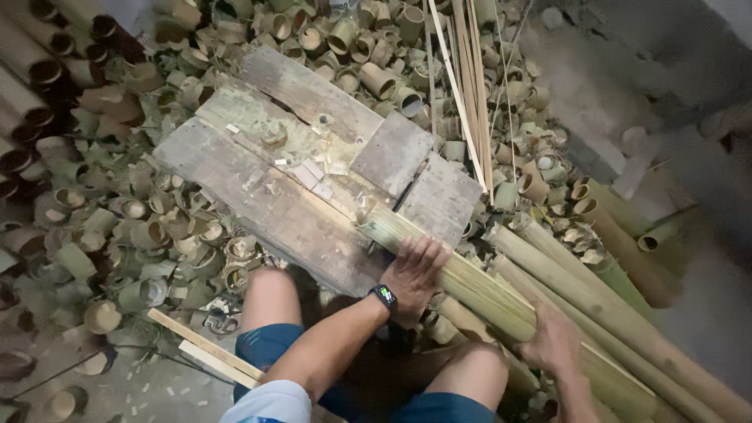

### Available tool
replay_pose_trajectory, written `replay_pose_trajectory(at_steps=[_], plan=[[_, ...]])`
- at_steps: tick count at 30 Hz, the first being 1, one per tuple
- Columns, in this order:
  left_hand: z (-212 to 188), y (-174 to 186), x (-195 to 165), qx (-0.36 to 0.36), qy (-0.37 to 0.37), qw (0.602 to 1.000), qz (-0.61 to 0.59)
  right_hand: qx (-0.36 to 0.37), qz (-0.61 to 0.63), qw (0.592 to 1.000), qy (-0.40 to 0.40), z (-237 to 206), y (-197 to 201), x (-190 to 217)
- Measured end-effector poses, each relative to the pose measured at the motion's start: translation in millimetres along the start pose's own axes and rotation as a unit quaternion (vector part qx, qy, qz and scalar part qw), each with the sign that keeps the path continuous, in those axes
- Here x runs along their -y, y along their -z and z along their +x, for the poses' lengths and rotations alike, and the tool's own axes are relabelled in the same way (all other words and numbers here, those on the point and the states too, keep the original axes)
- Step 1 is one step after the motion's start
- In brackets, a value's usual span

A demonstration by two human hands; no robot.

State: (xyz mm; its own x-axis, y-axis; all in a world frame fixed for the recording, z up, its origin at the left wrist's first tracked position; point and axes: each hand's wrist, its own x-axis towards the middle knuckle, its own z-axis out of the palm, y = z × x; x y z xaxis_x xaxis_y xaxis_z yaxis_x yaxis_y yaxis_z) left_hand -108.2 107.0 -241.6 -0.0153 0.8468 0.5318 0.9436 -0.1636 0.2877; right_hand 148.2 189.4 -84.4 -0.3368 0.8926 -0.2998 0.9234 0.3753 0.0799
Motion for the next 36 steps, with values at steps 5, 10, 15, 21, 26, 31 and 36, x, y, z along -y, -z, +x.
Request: replay_pose_trajectory(at_steps=[5, 10, 15, 21, 26, 31, 36], plan=[[21.8, 7.4, -2.8, 0.055, 0.015, 0.998, 0.021, 0.091, -0.006, 0.995, -0.052, 8.8, -1.9, -10.7], [64.9, 8.3, 10.5, 0.249, -0.033, 0.968, -0.033, 0.095, 0.024, 0.991, -0.096, 5.1, -7.0, -26.1], [52.7, 18.9, 16.5, 0.055, -0.171, 0.978, -0.107, 0.107, -0.013, 0.990, -0.085, 7.8, -12.5, -37.0], [50.7, 24.3, -6.9, 0.015, -0.030, 0.999, -0.029, 0.144, -0.045, 0.984, -0.092, 20.4, -16.1, -43.2], [92.4, 25.1, 17.7, 0.199, -0.088, 0.966, -0.138, 0.095, -0.008, 0.994, -0.049, 28.2, -19.4, -48.8], [50.4, 42.8, 2.4, -0.028, -0.102, 0.984, -0.144, 0.122, 0.006, 0.991, -0.049, 33.0, -13.2, -52.3], [75.0, 31.0, -2.7, 0.055, -0.051, 0.996, 0.055, 0.101, 0.028, 0.993, -0.063, 31.4, -9.6, -45.2]])
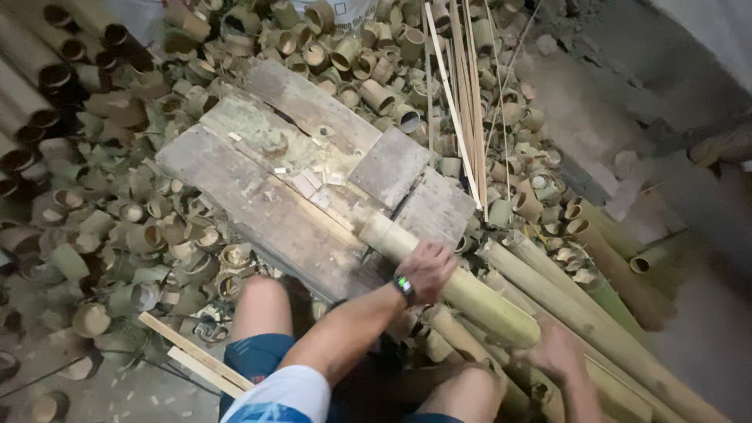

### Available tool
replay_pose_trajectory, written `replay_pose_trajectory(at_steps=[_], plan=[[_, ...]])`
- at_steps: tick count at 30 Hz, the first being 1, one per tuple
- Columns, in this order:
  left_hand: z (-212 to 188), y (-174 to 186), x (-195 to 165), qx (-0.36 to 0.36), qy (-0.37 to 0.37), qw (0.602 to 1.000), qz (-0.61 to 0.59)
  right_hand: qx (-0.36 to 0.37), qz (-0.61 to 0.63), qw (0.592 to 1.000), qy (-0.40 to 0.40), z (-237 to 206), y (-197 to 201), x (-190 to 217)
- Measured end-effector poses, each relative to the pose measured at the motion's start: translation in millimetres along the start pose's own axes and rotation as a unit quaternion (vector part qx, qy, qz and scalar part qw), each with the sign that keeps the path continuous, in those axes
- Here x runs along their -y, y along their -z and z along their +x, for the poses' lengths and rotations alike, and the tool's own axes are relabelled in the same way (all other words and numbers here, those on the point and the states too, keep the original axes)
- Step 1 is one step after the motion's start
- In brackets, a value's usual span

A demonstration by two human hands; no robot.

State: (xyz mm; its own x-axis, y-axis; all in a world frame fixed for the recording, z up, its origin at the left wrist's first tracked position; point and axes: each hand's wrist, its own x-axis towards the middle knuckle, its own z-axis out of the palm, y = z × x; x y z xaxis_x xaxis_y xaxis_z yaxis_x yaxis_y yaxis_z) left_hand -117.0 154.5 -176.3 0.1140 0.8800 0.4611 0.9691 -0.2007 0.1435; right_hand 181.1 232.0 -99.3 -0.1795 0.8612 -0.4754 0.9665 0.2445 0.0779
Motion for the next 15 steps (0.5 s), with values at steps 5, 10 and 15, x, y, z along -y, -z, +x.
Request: replay_pose_trajectory(at_steps=[5, 10, 15], plan=[[42.0, -20.7, 23.5, 0.217, -0.050, 0.954, -0.202, -0.004, -0.008, 1.000, -0.027, -6.6, 8.5, 1.6], [-20.8, -15.5, 5.2, 0.087, -0.049, 0.981, -0.169, -0.092, -0.020, 0.994, 0.049, -48.9, -3.4, -21.3], [-88.2, 31.1, -34.8, 0.212, -0.022, 0.962, -0.171, -0.125, -0.112, 0.986, 0.024, -98.6, -37.0, -69.7]])
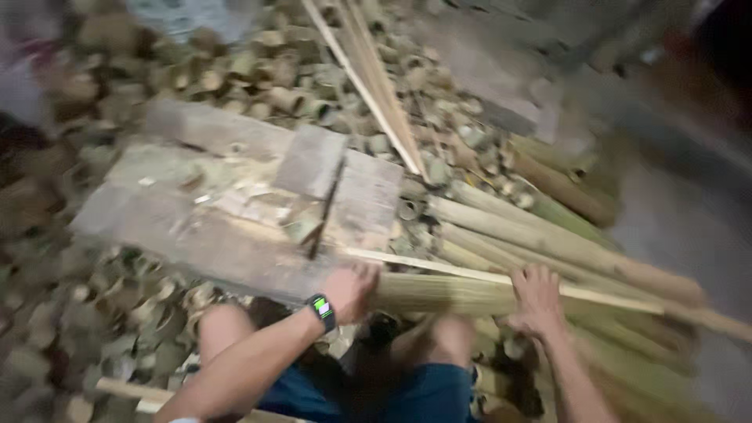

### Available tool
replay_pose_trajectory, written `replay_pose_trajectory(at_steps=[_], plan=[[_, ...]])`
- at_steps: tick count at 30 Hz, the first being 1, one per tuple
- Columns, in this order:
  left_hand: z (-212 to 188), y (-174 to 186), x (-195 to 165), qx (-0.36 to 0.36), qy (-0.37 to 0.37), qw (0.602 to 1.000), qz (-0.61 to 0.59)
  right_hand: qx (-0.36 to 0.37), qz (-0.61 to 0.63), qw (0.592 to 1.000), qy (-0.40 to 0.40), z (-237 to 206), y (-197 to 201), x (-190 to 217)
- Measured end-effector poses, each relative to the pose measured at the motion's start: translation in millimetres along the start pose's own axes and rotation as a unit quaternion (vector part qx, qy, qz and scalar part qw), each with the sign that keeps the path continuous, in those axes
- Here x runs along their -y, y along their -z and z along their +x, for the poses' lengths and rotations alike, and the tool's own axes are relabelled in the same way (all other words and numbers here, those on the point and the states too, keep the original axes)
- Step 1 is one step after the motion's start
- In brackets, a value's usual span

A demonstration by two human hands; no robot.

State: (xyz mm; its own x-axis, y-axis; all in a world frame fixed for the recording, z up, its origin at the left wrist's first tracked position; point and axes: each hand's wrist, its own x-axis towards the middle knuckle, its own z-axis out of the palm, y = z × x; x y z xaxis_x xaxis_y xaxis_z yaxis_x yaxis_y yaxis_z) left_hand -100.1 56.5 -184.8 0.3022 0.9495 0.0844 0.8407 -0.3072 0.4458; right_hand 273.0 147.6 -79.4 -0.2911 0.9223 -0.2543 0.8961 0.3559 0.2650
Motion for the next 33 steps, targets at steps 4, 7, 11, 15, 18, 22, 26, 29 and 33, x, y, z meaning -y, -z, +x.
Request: replay_pose_trajectory(at_steps=[4, 7, 11, 15, 18, 22, 26, 29, 33], plan=[[-2.5, -10.1, -50.9, 0.203, 0.114, 0.965, -0.122, -0.129, 0.030, 0.979, -0.156, -57.8, -25.9, -40.4], [38.4, -37.3, -86.2, 0.176, 0.114, 0.955, -0.211, -0.178, 0.103, 0.943, -0.262, -110.5, -48.6, -54.0], [154.3, -77.4, -153.8, 0.076, 0.069, 0.950, -0.294, -0.155, 0.168, 0.900, -0.371, -174.1, -68.5, -57.0], [226.4, -103.9, -227.2, -0.213, 0.089, 0.853, -0.468, -0.228, 0.256, 0.848, -0.404, -236.5, -82.9, -55.6], [190.8, -134.0, -252.6, -0.202, -0.102, 0.907, -0.355, -0.135, 0.266, 0.836, -0.461, -277.9, -95.5, -70.5], [126.8, -176.7, -280.0, 0.098, -0.103, 0.956, -0.257, -0.179, 0.288, 0.815, -0.470, -324.4, -112.8, -87.9], [106.4, -215.5, -301.9, 0.114, -0.117, 0.958, -0.234, -0.214, 0.393, 0.749, -0.488, -356.6, -120.9, -77.5], [95.1, -242.8, -316.5, 0.160, -0.151, 0.971, -0.097, -0.315, 0.395, 0.778, -0.373, -357.2, -125.2, -55.0], [86.6, -270.0, -336.7, 0.087, -0.109, 0.989, -0.054, -0.181, 0.380, 0.806, -0.417, -351.8, -128.2, -25.0]])
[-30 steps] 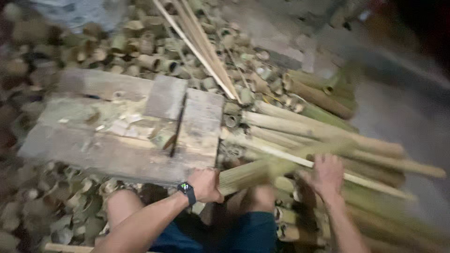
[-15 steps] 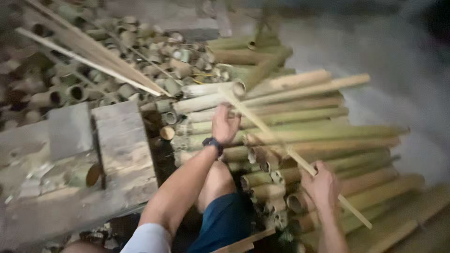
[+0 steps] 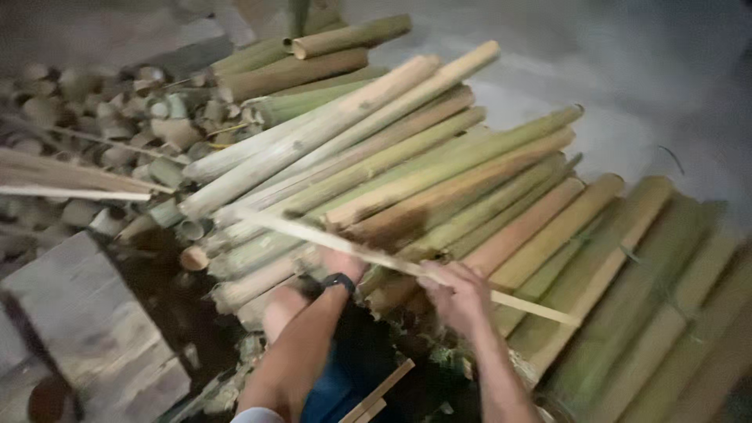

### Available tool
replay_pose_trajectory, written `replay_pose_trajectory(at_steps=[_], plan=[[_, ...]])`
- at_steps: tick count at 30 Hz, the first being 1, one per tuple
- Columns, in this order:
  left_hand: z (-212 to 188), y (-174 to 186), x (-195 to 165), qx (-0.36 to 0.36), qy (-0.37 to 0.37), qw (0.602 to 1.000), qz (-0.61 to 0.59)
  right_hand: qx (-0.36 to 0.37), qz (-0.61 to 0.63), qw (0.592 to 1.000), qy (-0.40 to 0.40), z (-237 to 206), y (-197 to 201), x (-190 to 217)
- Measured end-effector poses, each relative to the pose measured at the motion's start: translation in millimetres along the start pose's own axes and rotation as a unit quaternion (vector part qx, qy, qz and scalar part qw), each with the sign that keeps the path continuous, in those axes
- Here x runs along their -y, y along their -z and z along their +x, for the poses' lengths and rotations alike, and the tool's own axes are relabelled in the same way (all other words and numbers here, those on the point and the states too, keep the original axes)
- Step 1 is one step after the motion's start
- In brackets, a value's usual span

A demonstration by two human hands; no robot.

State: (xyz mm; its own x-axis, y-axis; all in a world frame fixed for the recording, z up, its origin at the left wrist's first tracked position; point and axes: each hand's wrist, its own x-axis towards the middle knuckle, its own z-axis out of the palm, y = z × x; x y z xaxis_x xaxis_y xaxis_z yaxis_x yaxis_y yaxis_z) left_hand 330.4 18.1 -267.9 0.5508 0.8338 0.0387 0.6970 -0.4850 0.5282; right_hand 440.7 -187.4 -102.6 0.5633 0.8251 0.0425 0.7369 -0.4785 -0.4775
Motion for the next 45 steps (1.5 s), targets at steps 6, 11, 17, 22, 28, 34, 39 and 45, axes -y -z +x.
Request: replay_pose_trajectory(at_steps=[6, 11, 17, 22, 28, 34, 39, 45], plan=[[12.5, -8.8, -8.0, 0.013, 0.045, 0.998, -0.036, -0.077, 0.070, 0.983, 0.149, -12.8, 11.0, 4.0], [-13.2, -2.6, 1.0, 0.001, -0.051, 0.965, -0.257, -0.078, 0.100, 0.975, 0.182, -10.1, 21.1, -3.2], [-47.4, 50.2, 33.8, 0.035, 0.092, 0.918, -0.383, -0.066, 0.113, 0.974, 0.185, -13.3, 15.0, 3.0], [-65.2, 37.2, -5.0, -0.255, -0.034, 0.959, 0.116, -0.105, 0.101, 0.967, 0.207, -36.9, 1.8, 26.9], [-97.1, -45.7, -86.3, 0.202, -0.073, 0.930, -0.299, -0.120, 0.160, 0.952, 0.231, -37.3, 21.3, 4.9], [-113.7, -82.6, -155.5, 0.176, -0.326, 0.915, -0.158, -0.076, 0.145, 0.964, 0.208, -27.3, 44.2, -40.6], [-106.5, -95.6, -181.6, 0.182, -0.211, 0.951, -0.136, -0.032, 0.232, 0.964, 0.128, -18.4, 27.2, -62.7], [-119.4, -36.6, -126.5, 0.175, 0.261, 0.682, -0.661, -0.111, 0.096, 0.979, 0.141, 12.7, 6.8, -102.1]])
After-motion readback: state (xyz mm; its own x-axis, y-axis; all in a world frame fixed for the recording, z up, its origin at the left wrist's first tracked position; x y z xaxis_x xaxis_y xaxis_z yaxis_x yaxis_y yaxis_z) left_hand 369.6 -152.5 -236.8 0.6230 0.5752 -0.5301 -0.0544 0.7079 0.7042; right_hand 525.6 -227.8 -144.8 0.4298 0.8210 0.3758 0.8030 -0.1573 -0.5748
